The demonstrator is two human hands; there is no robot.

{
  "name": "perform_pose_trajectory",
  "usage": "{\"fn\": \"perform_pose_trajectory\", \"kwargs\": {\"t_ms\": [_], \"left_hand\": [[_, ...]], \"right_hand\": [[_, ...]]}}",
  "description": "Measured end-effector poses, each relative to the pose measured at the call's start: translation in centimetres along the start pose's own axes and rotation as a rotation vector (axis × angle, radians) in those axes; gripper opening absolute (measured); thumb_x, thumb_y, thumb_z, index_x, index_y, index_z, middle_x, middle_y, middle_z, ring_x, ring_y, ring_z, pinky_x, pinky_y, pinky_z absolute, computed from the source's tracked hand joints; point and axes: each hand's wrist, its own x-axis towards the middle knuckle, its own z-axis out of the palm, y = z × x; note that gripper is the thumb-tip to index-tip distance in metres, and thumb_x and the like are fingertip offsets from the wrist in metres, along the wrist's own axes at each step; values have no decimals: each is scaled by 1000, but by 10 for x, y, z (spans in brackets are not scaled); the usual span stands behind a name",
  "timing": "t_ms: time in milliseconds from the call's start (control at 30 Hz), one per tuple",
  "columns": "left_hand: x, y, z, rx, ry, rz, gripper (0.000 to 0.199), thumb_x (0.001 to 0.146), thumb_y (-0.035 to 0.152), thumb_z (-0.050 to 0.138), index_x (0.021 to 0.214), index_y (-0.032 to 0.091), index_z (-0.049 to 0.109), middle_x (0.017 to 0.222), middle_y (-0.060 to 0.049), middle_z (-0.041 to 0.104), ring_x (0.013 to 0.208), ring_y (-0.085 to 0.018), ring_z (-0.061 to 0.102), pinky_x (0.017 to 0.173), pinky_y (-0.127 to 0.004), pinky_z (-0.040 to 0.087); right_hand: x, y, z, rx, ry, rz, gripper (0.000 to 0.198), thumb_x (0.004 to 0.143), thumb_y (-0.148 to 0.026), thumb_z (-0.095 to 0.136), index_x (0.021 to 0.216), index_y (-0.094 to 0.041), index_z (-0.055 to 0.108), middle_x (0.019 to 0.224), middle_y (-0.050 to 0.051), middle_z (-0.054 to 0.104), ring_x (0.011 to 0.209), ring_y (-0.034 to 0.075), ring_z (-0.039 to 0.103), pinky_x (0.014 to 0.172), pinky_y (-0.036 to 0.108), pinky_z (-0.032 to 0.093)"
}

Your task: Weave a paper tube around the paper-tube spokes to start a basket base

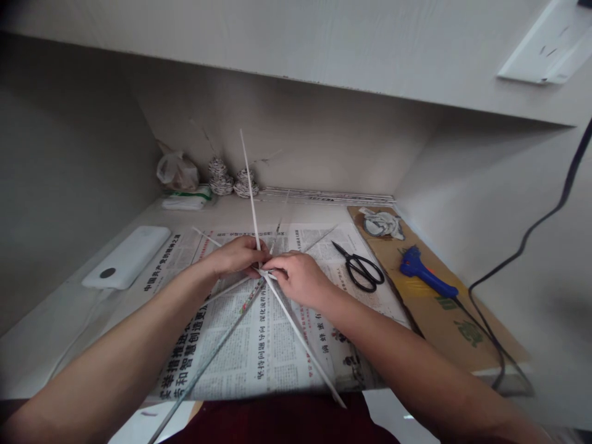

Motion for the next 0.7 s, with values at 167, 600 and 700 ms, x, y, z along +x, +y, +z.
{"fn": "perform_pose_trajectory", "kwargs": {"t_ms": [167,600,700], "left_hand": [[0,0,-1,-23,7,3,5,73,19,62,70,16,61,64,-1,61,61,-16,62,55,-26,53],[5,-9,-2,-93,-39,35,31,84,38,56,62,17,57,55,1,56,54,-14,57,57,-28,53],[6,-10,-1,-90,-33,35,30,84,38,57,62,17,56,55,1,55,54,-14,57,55,-27,52]], "right_hand": [[-2,2,1,75,0,15,28,83,-10,57,101,-25,72,102,2,73,95,17,66,87,33,49],[0,15,9,456,-13,233,20,84,-15,57,97,-21,72,97,3,74,85,15,68,81,31,52],[1,13,6,452,-26,226,20,84,-14,57,96,-20,72,96,2,74,87,15,67,82,30,51]]}}
